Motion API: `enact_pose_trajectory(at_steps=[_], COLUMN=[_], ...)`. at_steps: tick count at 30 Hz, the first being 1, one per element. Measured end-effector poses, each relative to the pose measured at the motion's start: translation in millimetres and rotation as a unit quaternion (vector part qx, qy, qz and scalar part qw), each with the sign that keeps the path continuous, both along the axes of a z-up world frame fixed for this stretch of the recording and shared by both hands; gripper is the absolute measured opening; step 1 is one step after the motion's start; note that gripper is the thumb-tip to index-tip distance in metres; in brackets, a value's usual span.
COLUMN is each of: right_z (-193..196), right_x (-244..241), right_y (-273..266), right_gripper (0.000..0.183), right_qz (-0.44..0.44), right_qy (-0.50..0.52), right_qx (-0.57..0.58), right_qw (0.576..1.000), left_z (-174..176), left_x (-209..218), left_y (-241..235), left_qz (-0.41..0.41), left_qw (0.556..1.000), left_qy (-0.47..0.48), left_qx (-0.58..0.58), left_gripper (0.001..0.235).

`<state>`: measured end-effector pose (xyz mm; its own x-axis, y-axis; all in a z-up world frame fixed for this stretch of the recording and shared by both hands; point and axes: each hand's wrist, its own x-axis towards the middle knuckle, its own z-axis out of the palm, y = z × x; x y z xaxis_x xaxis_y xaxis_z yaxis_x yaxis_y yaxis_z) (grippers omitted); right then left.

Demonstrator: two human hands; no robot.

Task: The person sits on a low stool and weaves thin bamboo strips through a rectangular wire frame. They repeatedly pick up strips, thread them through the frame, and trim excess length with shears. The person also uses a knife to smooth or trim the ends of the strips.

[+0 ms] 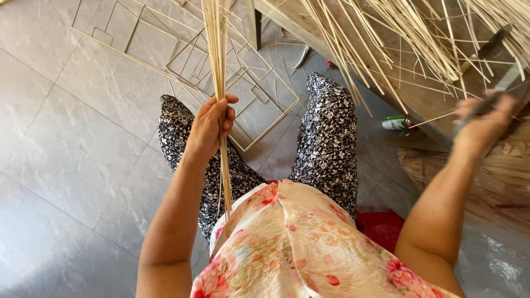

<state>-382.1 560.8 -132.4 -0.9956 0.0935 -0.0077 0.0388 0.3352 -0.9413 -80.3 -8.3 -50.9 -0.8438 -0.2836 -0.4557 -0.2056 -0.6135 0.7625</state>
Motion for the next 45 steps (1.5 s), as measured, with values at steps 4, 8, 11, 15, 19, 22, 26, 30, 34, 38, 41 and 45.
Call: enact_pose_trajectory(at_steps=[4, 8, 11, 15, 19, 22, 26, 30, 34, 38, 41, 45], right_z=[-2, -7, -7, 7, 3, -17, -38, -50, -50, -21, 10, 56], right_x=[23, 21, 3, -22, -49, -74, -109, -98, -79, -73, -70, -57], right_y=[-84, -135, -151, -155, -135, -82, 4, 62, 62, 47, 27, 10], right_gripper=[0.055, 0.057, 0.055, 0.055, 0.049, 0.028, 0.019, 0.022, 0.03, 0.037, 0.027, 0.02], right_qz=[0.09, 0.16, 0.145, 0.148, 0.194, 0.159, -0.113, -0.269, -0.212, -0.211, -0.173, -0.126], right_qy=[0.096, -0.006, 0.031, 0.074, -0.049, 0.034, 0.176, 0.177, 0.206, 0.142, 0.111, 0.014], right_qx=[0.272, 0.235, 0.342, 0.391, 0.377, 0.277, 0.271, 0.24, 0.367, 0.433, 0.424, 0.343], right_qw=[0.953, 0.959, 0.928, 0.905, 0.904, 0.947, 0.939, 0.916, 0.882, 0.865, 0.882, 0.931], left_z=[2, 9, 12, 8, -1, -5, -12, -24, -34, -51, -72, -99], left_x=[-1, 8, 7, -5, -15, -18, -22, -25, -29, -39, -46, -63], left_y=[1, -5, -15, -28, -30, -25, -24, -25, -30, -27, -28, -26], left_qz=[0.008, -0.035, -0.041, -0.044, -0.048, -0.044, -0.059, -0.053, -0.091, -0.097, -0.084, -0.058], left_qw=[1.0, 0.99, 0.979, 0.972, 0.963, 0.965, 0.963, 0.965, 0.948, 0.915, 0.85, 0.775], left_qy=[0.014, -0.077, -0.092, -0.107, -0.117, -0.118, -0.137, -0.145, -0.152, -0.164, -0.13, -0.062], left_qx=[0.019, -0.113, -0.175, -0.203, -0.236, -0.232, -0.222, -0.21, -0.266, -0.357, -0.504, -0.626], left_gripper=[0.026, 0.026, 0.027, 0.026, 0.025, 0.025, 0.025, 0.025, 0.023, 0.024, 0.021, 0.028])
